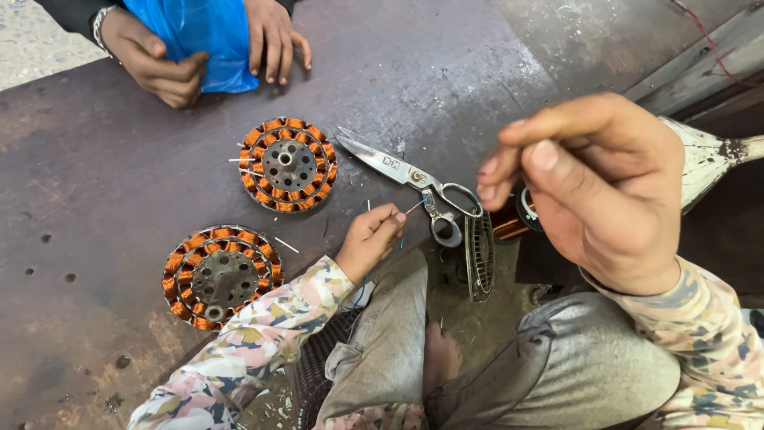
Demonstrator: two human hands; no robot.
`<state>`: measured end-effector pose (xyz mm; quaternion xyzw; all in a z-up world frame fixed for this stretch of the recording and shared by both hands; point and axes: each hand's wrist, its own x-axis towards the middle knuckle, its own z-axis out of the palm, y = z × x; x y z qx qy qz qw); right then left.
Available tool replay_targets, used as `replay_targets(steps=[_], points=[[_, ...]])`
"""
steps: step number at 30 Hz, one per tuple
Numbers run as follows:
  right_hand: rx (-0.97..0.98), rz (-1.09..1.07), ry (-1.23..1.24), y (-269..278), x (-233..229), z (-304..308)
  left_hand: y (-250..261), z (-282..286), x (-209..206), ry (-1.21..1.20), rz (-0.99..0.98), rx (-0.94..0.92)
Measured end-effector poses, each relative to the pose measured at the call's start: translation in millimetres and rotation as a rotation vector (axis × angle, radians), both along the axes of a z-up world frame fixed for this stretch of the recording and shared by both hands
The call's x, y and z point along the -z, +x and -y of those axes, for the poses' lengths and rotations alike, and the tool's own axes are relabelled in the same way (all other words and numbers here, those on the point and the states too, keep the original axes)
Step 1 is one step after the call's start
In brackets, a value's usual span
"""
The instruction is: The person uses shears to strip the blue insulation from the ends of copper wires. They repeatedly cut the insulation and pull it off to expose the copper conductor.
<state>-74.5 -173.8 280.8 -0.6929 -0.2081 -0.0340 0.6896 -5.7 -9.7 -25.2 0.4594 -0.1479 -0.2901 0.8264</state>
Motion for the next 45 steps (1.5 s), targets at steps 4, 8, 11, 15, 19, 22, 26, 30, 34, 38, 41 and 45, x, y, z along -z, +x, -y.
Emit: replay_targets(steps=[4, 8, 11, 15, 19, 22, 26, 30, 34, 38, 41, 45], points=[[-0.031, -0.008, -0.013, 4, -6, -5, 0, 1, 2, -0.021, -0.009, 0.002], [-0.038, -0.018, -0.021, 6, -8, -6, 2, 2, 4, -0.023, -0.006, 0.002], [-0.041, -0.006, -0.010, 6, -7, -5, 1, 3, 5, -0.015, -0.001, 0.001], [0.007, 0.058, -0.010, 8, -4, -5, 1, 1, 5, -0.005, 0.011, 0.002], [0.052, 0.067, 0.007, 6, -1, -2, 0, 1, 4, 0.010, -0.016, 0.003], [0.057, 0.107, -0.016, 8, 1, 0, 0, 2, 2, -0.021, -0.040, 0.006], [0.048, 0.223, -0.064, 11, 8, 5, 0, 2, 3, -0.005, 0.032, -0.023], [0.095, 0.217, -0.060, 11, 17, 15, -1, 4, 6, 0.014, 0.067, -0.039], [0.093, 0.156, -0.016, 13, 18, 18, -1, 5, 5, -0.009, 0.094, -0.033], [0.150, 0.063, -0.062, 14, 19, 11, -2, 1, -1, -0.026, 0.095, -0.033], [0.143, 0.084, -0.175, 18, 23, 7, -3, 2, -6, -0.045, 0.102, -0.026], [0.128, 0.061, -0.257, 35, 29, 2, -3, -3, -13, 0.006, 0.133, -0.041]])
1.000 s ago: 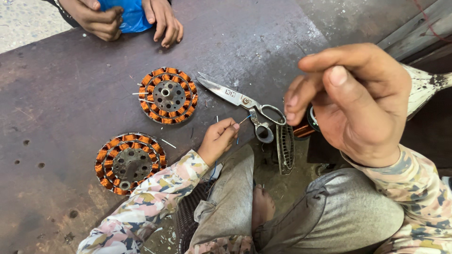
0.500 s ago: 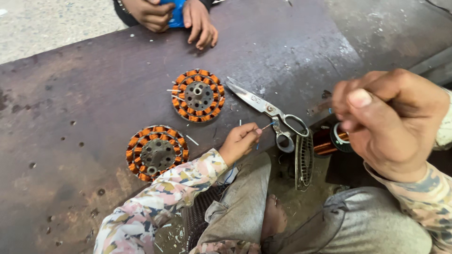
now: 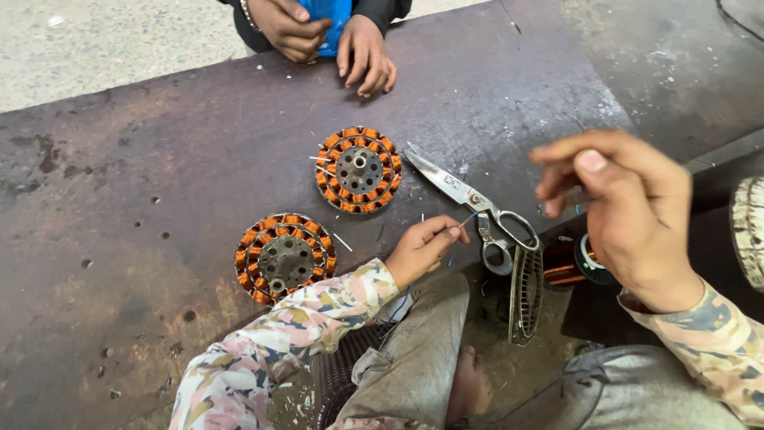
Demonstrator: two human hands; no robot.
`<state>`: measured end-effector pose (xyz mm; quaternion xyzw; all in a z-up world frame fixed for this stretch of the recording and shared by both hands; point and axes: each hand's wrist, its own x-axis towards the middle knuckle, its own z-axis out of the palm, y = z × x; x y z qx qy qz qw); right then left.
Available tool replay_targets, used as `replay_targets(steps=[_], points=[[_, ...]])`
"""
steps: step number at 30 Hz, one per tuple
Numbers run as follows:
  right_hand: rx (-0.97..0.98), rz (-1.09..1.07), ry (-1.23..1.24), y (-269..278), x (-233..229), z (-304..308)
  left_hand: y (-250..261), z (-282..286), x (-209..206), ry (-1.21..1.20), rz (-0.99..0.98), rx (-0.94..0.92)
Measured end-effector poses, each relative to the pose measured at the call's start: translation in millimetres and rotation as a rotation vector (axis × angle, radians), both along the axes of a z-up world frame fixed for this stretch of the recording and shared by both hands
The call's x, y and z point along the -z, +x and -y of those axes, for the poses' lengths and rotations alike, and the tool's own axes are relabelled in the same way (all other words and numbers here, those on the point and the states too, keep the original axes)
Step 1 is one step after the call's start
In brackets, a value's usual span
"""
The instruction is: The person uses shears to strip the blue insulation from the ends of copper wires. They repeatedly cut the insulation and pull it off to expose the copper conductor.
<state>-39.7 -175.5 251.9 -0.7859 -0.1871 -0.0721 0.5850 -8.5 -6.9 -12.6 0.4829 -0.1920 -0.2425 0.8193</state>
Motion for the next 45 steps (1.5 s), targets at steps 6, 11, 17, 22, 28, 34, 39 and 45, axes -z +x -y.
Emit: replay_targets(steps=[6, 11, 17, 22, 28, 34, 39, 45], points=[[-0.010, -0.058, -0.360, 11, 16, -10, -6, 3, -8, 0.067, 0.053, -0.070], [0.074, -0.066, -0.432, 15, 26, -1, -4, 3, -13, 0.019, 0.020, -0.130], [-0.015, 0.028, -0.594, 24, 59, 8, -1, 1, -2, -0.019, 0.017, -0.091], [-0.190, -0.016, -0.592, 32, 71, 8, -2, -3, -5, 0.009, 0.163, -0.119], [-0.214, -0.216, -0.548, 44, 86, 11, 0, -3, -9, 0.038, 0.189, -0.132], [-0.256, -0.099, -0.630, 41, 87, 16, -1, -4, -9, 0.055, 0.210, -0.084], [-0.162, -0.098, -0.668, 39, 92, 17, 1, -6, -12, 0.066, 0.203, -0.073], [-0.157, 0.051, -0.739, 39, 94, 15, 1, -6, -12, 0.039, 0.187, -0.088]])
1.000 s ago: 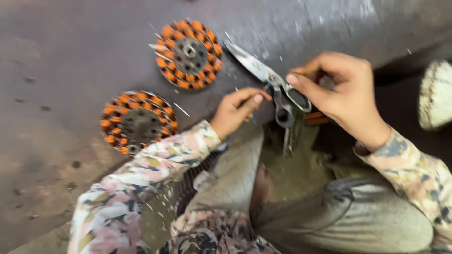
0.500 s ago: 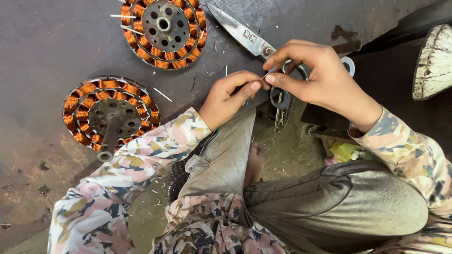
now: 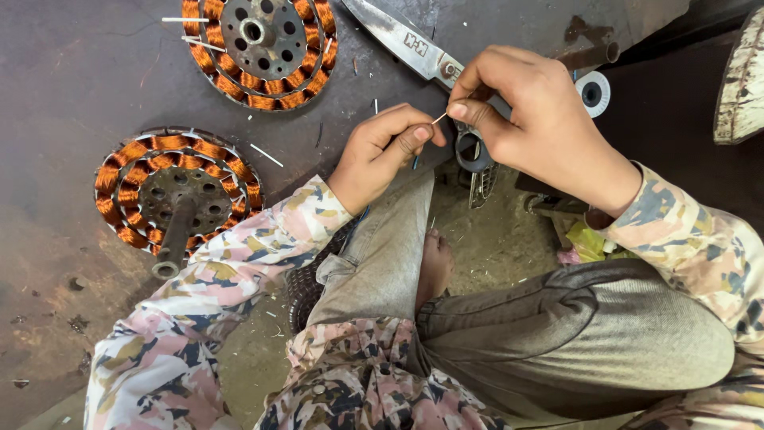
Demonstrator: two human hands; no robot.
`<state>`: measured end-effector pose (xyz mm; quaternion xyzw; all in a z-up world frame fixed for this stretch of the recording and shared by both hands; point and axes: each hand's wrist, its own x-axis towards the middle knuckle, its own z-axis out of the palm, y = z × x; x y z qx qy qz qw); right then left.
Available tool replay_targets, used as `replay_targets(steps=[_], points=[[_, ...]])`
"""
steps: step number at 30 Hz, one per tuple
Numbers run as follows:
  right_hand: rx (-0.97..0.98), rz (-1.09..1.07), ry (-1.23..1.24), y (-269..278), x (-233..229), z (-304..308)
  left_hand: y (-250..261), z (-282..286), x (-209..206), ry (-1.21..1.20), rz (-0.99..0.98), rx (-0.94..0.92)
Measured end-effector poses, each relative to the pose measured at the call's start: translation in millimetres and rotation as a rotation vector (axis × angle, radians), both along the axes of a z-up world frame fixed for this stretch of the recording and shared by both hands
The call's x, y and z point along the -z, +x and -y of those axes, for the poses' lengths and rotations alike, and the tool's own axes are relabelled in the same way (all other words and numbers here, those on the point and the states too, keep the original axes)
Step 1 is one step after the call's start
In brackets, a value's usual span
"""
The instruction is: The person uses shears to strip the blue insulation from the ends of copper wires. They repeatedly cut the insulation and pull it off to expose the copper conductor.
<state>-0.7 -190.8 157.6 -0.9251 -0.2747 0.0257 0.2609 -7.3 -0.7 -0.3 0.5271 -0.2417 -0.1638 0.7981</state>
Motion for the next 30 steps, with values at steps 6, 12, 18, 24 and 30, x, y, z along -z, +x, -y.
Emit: replay_targets(steps=[6, 12, 18, 24, 30], points=[[0.018, -0.020, -0.007, 3, 1, -1, -1, -1, 3, 0.014, -0.078, 0.020], [0.243, 0.095, 0.073, -2, -25, 20, -4, 0, 7, -0.023, -0.153, 0.023], [0.249, 0.173, 0.010, -14, -37, 36, -3, 0, 3, 0.015, -0.125, 0.015], [0.241, 0.216, -0.114, -6, -39, 21, -4, 1, 3, 0.015, -0.123, 0.030], [0.289, -0.363, 0.724, -8, -62, 18, -4, 2, 3, 0.011, -0.137, 0.045]])
